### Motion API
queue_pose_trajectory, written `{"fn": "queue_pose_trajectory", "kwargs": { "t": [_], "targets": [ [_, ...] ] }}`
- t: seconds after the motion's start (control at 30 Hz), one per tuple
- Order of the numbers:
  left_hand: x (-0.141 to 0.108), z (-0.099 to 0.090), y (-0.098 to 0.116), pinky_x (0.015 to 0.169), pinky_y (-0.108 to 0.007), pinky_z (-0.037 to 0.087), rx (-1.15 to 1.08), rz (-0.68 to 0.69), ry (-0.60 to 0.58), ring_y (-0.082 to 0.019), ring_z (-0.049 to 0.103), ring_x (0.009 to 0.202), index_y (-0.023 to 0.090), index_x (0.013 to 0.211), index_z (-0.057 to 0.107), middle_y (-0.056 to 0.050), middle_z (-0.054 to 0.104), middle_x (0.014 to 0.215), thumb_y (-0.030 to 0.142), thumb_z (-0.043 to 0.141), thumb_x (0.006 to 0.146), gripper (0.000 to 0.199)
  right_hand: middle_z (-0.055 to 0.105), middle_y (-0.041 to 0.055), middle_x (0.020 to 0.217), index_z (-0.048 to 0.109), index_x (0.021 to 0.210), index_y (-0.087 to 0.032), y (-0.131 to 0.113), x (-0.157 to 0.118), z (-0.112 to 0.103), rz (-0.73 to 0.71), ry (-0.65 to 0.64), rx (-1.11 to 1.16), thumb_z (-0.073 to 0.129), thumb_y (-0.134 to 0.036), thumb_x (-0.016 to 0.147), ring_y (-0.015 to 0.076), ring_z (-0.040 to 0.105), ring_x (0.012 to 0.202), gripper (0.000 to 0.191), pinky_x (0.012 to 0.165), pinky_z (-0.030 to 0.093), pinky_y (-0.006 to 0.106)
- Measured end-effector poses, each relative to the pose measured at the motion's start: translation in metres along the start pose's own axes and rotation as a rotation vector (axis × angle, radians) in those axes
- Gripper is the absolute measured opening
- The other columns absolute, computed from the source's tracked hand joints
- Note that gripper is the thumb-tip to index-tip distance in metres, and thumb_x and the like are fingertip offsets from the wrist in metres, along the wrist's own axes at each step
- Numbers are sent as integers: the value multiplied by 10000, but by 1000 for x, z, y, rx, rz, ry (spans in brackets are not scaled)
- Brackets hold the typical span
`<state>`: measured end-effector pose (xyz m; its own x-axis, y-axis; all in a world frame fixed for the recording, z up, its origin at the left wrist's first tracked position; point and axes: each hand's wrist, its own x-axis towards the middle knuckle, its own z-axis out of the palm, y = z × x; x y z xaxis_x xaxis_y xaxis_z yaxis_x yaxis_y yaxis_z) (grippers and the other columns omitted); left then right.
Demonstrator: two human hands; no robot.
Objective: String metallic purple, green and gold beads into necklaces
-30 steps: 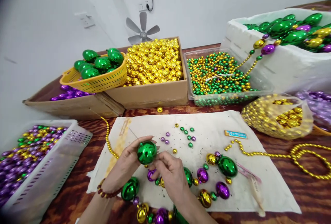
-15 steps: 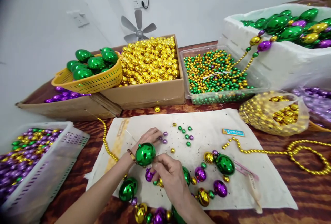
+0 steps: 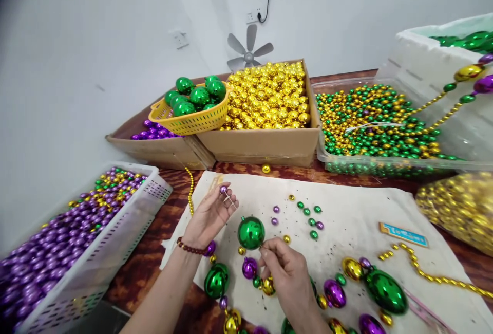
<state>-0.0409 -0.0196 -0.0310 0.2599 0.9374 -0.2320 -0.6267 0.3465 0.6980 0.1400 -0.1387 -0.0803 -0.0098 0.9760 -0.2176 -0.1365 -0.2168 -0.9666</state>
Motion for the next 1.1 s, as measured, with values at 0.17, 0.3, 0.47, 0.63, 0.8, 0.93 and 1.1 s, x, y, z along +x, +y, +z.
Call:
{"fn": "queue_pose_trajectory", "kwargs": {
  "t": [0.17,0.3,0.47,0.63,0.8,0.93,1.1],
  "targets": [
    [0,0,-4,829,-308,541,-55,1,36,-131,648,804,146,1061,645,-37,655,876,246,624,872,215,638,26,700,598,764,-168,-3,-3,2,9,5,-13,573,-433,885,135,588,547,292,534,427,231],
    [-1,-1,-5,814,-308,551,-62,9,65,-129,648,792,141,1022,647,-30,650,877,236,631,868,181,638,24,683,603,743,-166,-3,-4,4,8,36,0,592,-446,865,133,582,523,306,511,410,223],
    [-2,0,-4,800,-310,555,-60,25,61,-128,642,796,159,1001,646,-20,644,886,210,646,854,156,633,15,683,601,761,-172,0,-3,4,10,20,-6,580,-449,874,127,578,529,300,519,417,220],
    [-2,1,-5,800,-306,551,-62,27,65,-125,636,795,162,998,645,-21,640,893,215,658,843,164,631,13,684,601,765,-171,3,-3,4,19,38,-28,579,-444,876,124,584,523,296,515,406,217],
    [-3,3,-4,799,-318,539,-13,60,57,-131,630,810,185,1010,644,-20,631,918,217,678,823,193,641,19,691,598,766,-172,4,-2,4,36,25,-14,583,-448,876,123,578,515,298,489,389,213],
    [-9,8,-7,833,-323,514,142,99,60,-146,631,849,195,1093,642,-37,633,964,207,686,806,291,636,7,666,605,766,-170,2,2,5,54,14,59,603,-423,874,94,556,488,276,454,354,189],
    [-22,20,-30,773,-270,496,234,41,60,-198,622,944,134,991,672,-97,643,970,308,636,848,227,651,6,676,604,769,-163,0,15,11,81,8,157,635,-403,850,70,545,438,255,404,319,166]
  ]
}}
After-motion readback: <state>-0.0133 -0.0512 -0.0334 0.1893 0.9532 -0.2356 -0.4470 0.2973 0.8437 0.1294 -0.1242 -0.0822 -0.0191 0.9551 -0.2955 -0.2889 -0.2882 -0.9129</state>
